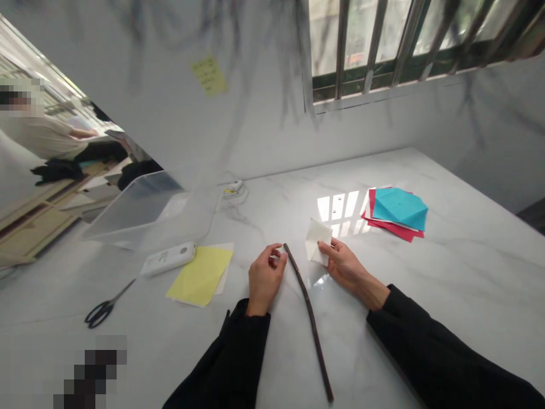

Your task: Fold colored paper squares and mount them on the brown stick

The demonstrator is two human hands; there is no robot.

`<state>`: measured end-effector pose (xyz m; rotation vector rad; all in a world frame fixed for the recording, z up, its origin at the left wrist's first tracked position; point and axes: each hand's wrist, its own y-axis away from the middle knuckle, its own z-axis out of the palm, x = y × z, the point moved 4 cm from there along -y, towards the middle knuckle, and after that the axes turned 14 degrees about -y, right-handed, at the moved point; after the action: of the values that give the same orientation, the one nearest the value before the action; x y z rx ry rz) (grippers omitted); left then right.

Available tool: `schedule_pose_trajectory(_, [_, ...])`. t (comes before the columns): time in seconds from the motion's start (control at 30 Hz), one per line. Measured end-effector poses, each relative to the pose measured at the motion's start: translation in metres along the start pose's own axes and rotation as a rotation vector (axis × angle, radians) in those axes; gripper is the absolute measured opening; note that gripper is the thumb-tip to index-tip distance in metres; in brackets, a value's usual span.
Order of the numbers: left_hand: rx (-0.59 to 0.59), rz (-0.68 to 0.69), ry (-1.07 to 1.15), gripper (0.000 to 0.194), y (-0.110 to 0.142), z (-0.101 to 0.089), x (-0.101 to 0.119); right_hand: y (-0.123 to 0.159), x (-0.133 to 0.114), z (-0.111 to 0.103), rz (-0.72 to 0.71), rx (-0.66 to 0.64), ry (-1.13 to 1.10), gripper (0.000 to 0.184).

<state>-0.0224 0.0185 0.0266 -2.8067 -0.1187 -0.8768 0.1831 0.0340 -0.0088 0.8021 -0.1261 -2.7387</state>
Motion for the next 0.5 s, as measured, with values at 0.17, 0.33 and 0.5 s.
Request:
schedule_pose_trajectory(0.17, [0.015,0.068,-0.241,0.052,-0.003,0.009,0.016,-0.005,0.000,-0.001,0.073,-0.062,0.055,0.045])
schedule_pose_trajectory(0.33, [-0.093,-0.036,-0.042,0.055,-0.013,0.013,0.017,-0.017,-0.021,-0.020,-0.011,-0.062,0.282,0.044])
schedule_pose_trajectory(0.5, [-0.385,-0.226,0.525,0.039,-0.009,0.016,0.011,-0.015,-0.035,-0.025,-0.080,-0.160,0.632,0.028])
